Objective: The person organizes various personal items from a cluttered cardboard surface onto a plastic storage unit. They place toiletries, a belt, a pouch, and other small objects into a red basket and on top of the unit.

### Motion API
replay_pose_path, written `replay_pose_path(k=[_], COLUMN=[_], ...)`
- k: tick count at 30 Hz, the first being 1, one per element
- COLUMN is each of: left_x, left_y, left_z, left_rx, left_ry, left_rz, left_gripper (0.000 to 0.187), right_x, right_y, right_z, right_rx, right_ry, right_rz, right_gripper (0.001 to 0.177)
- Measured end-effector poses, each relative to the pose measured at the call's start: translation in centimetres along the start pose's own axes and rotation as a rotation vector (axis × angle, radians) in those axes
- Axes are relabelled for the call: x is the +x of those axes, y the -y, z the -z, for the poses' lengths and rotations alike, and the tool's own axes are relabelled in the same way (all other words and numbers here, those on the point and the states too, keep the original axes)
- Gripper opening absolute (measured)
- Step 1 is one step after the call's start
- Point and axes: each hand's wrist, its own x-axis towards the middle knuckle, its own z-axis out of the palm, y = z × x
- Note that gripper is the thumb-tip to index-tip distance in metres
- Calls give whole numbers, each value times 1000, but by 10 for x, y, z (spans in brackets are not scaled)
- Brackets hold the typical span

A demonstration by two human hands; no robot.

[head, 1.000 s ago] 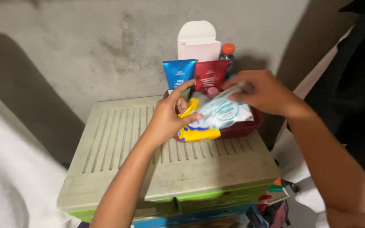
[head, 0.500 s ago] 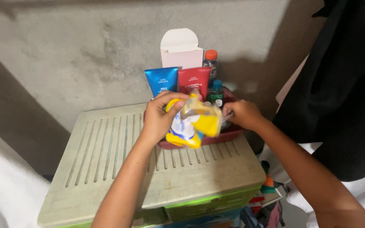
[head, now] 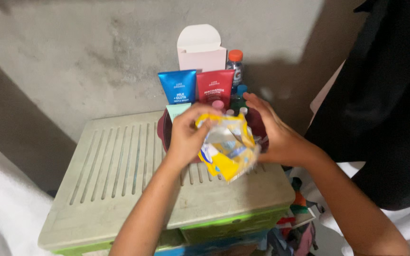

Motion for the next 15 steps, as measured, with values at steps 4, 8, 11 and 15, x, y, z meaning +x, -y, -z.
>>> replay_pose_path(k=[4,8,11,15], left_x=[-11,-15,-10,-7], left_y=[-14,-25,-28,-28], left_z=[-5,-15,-16,-22], left_rx=[145,284,265,181], left_ry=[76,-86,-113,-3], left_rz=[-155,-185,-148,-171], left_gripper=[17,14,16,14], right_x=[-3,-36,-52,-18], right_y=[11,27,36,25], right_z=[6,44,41,-22], right_rx=[-105,338,433,-79], right_ry=[-47,-77,-56,-79], right_rz=[178,333,353,294], right_gripper=[133,90,31,35])
